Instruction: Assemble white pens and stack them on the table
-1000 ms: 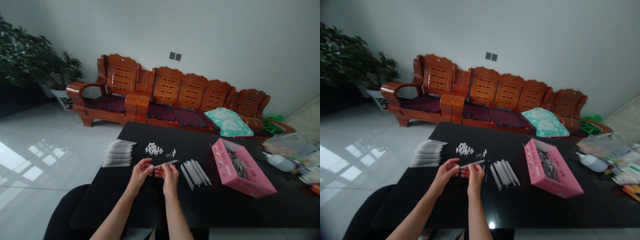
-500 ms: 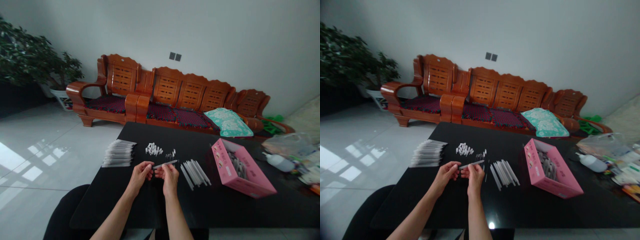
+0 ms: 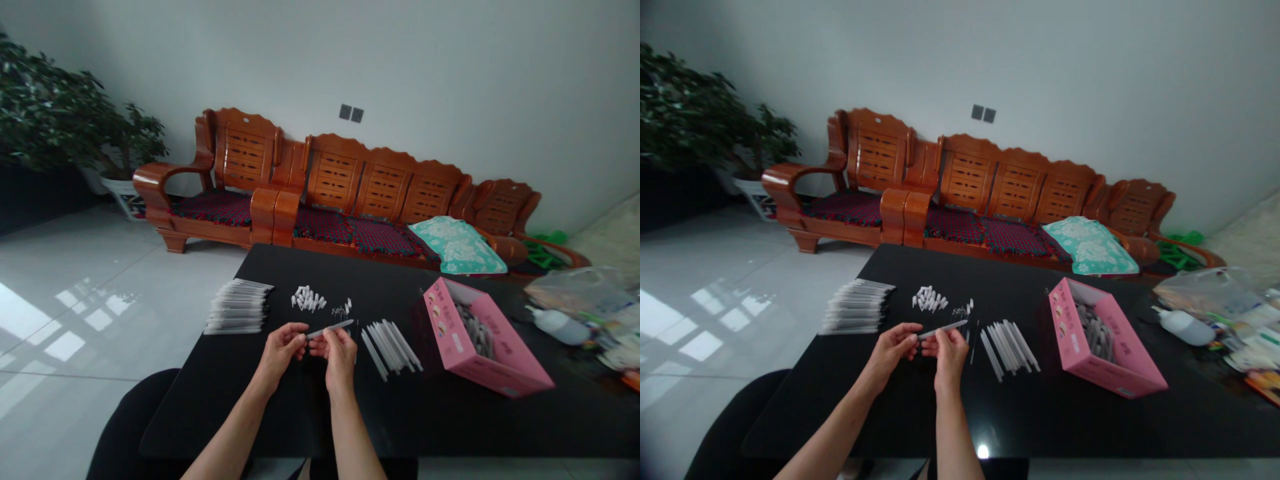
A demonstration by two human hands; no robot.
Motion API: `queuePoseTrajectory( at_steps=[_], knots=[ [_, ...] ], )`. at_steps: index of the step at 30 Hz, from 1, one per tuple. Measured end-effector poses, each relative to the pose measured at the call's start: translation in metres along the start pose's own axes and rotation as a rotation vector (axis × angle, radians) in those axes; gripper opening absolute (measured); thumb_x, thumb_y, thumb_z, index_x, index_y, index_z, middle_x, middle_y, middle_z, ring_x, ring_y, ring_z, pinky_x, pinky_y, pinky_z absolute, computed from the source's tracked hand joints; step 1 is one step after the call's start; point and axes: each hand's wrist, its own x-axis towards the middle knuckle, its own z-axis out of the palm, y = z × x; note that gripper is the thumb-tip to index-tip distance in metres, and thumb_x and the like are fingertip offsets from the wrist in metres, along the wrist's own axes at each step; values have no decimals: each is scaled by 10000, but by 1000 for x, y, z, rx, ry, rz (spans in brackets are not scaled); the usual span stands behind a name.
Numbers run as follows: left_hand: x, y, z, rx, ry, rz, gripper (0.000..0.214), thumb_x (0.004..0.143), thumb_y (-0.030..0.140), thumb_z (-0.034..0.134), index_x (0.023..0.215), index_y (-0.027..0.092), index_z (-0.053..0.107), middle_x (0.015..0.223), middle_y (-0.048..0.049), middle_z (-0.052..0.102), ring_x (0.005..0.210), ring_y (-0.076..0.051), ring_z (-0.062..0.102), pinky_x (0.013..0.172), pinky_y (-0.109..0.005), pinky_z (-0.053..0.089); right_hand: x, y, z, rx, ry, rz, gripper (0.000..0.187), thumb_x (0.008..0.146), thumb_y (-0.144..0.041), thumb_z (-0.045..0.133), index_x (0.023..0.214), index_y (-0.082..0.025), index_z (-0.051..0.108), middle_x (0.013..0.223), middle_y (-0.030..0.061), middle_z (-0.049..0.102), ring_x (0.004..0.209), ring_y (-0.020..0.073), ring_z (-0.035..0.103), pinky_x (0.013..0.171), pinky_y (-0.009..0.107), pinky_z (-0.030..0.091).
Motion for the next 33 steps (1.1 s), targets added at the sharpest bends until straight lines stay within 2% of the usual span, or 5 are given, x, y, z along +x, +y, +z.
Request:
queuePoseTrajectory(
  at_steps=[3, 8, 15, 21, 33],
  knots=[
    [0, 1, 0, -10, 19, 28, 434, 641, 330, 787, 1002, 124, 664, 668, -6, 628, 573, -109, 575, 540, -213, 477, 0, 0, 0, -4, -2, 0, 232, 732, -345, 680, 761, -124, 616, 591, 40, 695, 480, 184, 665, 398, 236, 517],
    [0, -1, -1, 17, 20, -34, 440, 727, 447, 694, 1015, 117, 662, 635, -20, 626, 511, -113, 560, 461, -213, 457, -1, 0, 0, -15, -12, 0, 229, 745, -341, 670, 767, -119, 618, 597, 48, 696, 492, 182, 668, 416, 238, 528],
    [4, -4, -3, -12, -1, 36, 460, 635, 287, 795, 1037, 122, 644, 721, -12, 640, 594, -109, 584, 553, -215, 487, -1, 0, -1, -8, -6, 19, 246, 719, -355, 681, 758, -123, 610, 583, 42, 690, 478, 184, 663, 402, 239, 523],
    [2, -5, -3, 29, -9, -25, 415, 770, 409, 668, 1055, 109, 636, 636, -9, 611, 528, -115, 561, 489, -225, 467, -1, -1, 0, -26, -15, 14, 258, 726, -366, 674, 771, -119, 617, 590, 51, 691, 483, 182, 664, 411, 237, 527],
    [-1, -2, -2, -2, 1, -2, 408, 685, 307, 750, 1028, 112, 647, 645, -2, 619, 545, -115, 561, 521, -227, 466, -2, 1, 0, -35, -11, 19, 239, 726, -351, 671, 760, -119, 620, 592, 49, 688, 488, 182, 665, 410, 238, 528]
  ],
)
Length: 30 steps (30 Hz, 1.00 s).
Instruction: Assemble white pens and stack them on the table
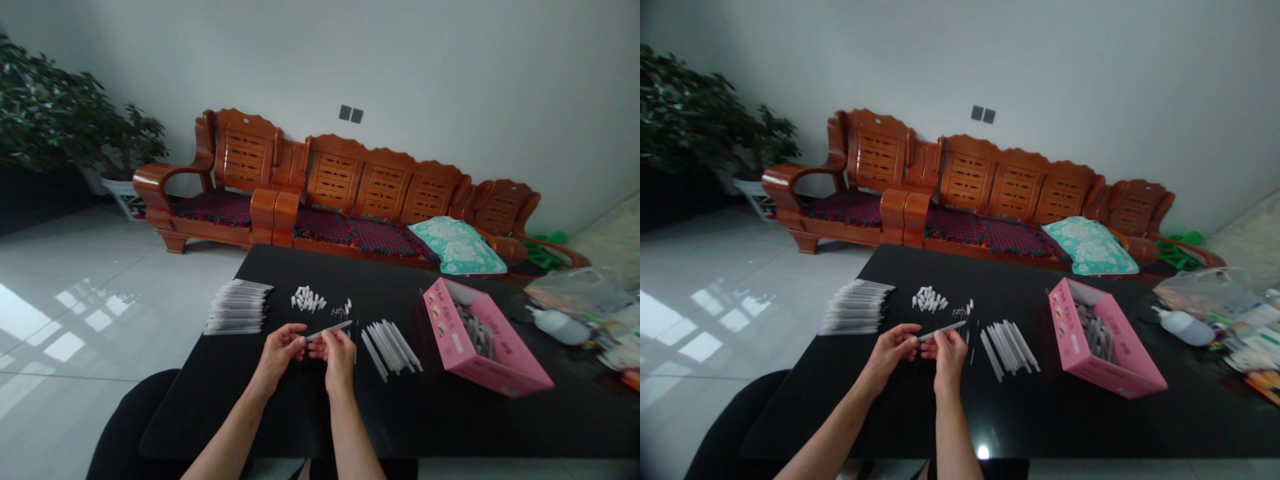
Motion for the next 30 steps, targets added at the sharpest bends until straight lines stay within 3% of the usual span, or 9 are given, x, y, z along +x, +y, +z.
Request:
queuePoseTrajectory(
  at_steps=[11, 18, 22, 26, 30],
  knots=[
    [1, -2, -1, 143, -54, 122, 406, 681, 219, 719, 1073, 129, 661, 626, 14, 608, 506, -89, 510, 499, -198, 409, 3, 1, -1, 17, 4, 21, 233, 712, -359, 667, 731, -137, 600, 569, 38, 680, 458, 187, 655, 375, 233, 496],
    [-3, -10, 2, 424, -30, 219, 423, 738, 183, 638, 1160, 187, 658, 719, -2, 641, 596, -116, 566, 565, -211, 451, 2, 6, -5, 72, 53, 80, 206, 696, -333, 650, 729, -138, 592, 539, 26, 660, 441, 184, 649, 361, 226, 484],
    [-3, -12, 1, 477, -32, 252, 430, 786, 248, 610, 1213, 202, 632, 821, -28, 676, 706, -149, 627, 655, -245, 501, 6, 9, -14, 64, 108, 83, 194, 687, -319, 639, 726, -134, 595, 513, 20, 653, 404, 170, 628, 336, 218, 474],
    [8, -11, -14, 479, 112, 260, 340, 779, 299, 624, 1093, 187, 687, 856, -50, 693, 728, -174, 647, 674, -270, 515, 11, 11, -27, 38, 184, 51, 184, 664, -317, 628, 671, -139, 579, 465, 13, 630, 358, 166, 598, 284, 208, 433],
    [24, -11, -28, 518, 274, 231, 235, 733, 258, 666, 953, 203, 726, 780, -42, 692, 679, -187, 641, 663, -274, 497, 10, 16, -34, 4, 163, 37, 195, 683, -329, 615, 659, -139, 582, 456, 5, 620, 339, 150, 580, 259, 186, 391]
  ],
)
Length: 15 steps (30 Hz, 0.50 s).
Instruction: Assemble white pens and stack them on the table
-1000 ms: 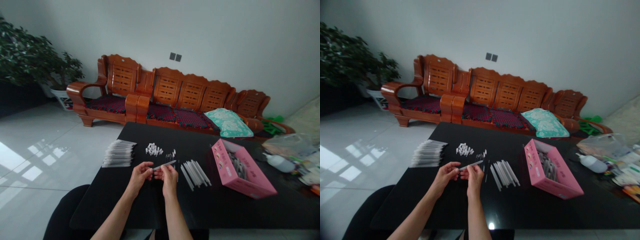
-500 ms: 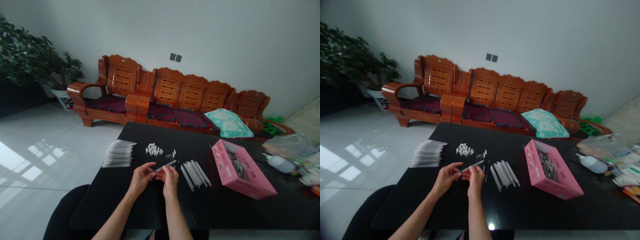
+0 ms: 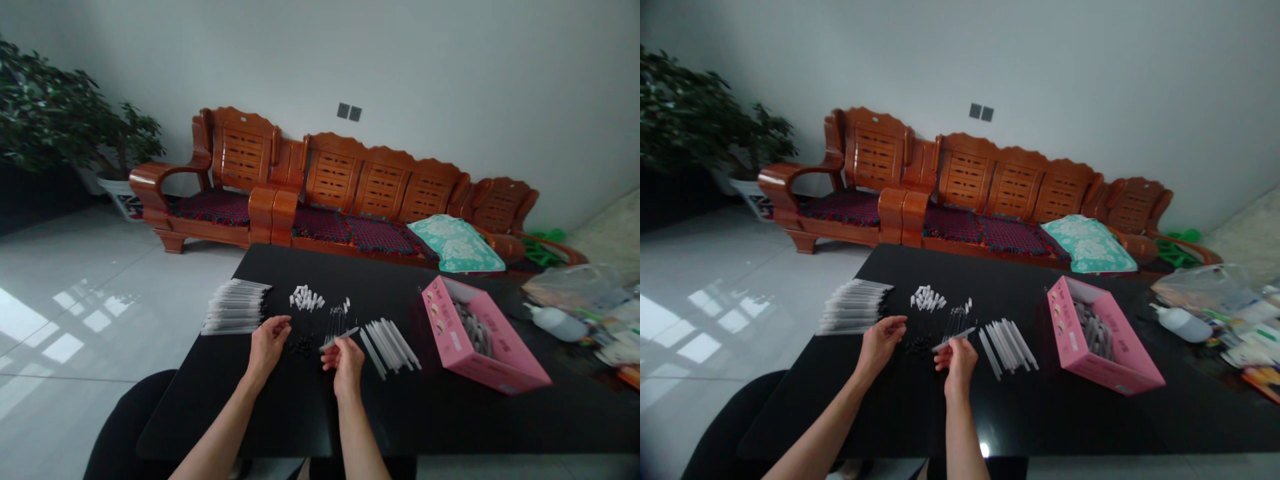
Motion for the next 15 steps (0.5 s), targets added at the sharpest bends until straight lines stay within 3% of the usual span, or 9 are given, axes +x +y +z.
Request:
queuePoseTrajectory(
  at_steps=[5, 8, 11, 15],
  knots=[
    [22, -7, 7, 72, 37, 38, 206, 707, 141, 661, 893, 205, 722, 784, -39, 672, 723, -192, 633, 724, -286, 481, -1, 11, -1, -67, -31, 31, 198, 690, -336, 609, 650, -147, 570, 450, -3, 611, 332, 144, 572, 244, 172, 363],
    [40, -10, 16, 277, 21, 127, 307, 742, 82, 602, 1027, 169, 678, 909, -70, 652, 791, -187, 624, 771, -288, 472, 0, 15, -2, -95, -53, 23, 209, 695, -346, 615, 655, -147, 566, 457, -2, 611, 335, 145, 575, 248, 171, 365],
    [61, -13, 26, 525, -24, 191, 353, 814, 100, 537, 1158, 129, 610, 1050, -122, 619, 898, -208, 608, 835, -296, 454, 0, 15, -3, -108, -70, 23, 221, 697, -356, 621, 657, -148, 559, 462, 3, 613, 340, 149, 579, 256, 176, 375],
    [81, -16, 36, 627, -49, 180, 283, 853, 148, 508, 1108, 109, 625, 1080, -163, 601, 1020, -263, 568, 897, -325, 417, -1, 15, -5, -127, -98, 18, 215, 705, -349, 612, 670, -144, 560, 470, 6, 617, 348, 150, 585, 266, 176, 386]
  ],
)
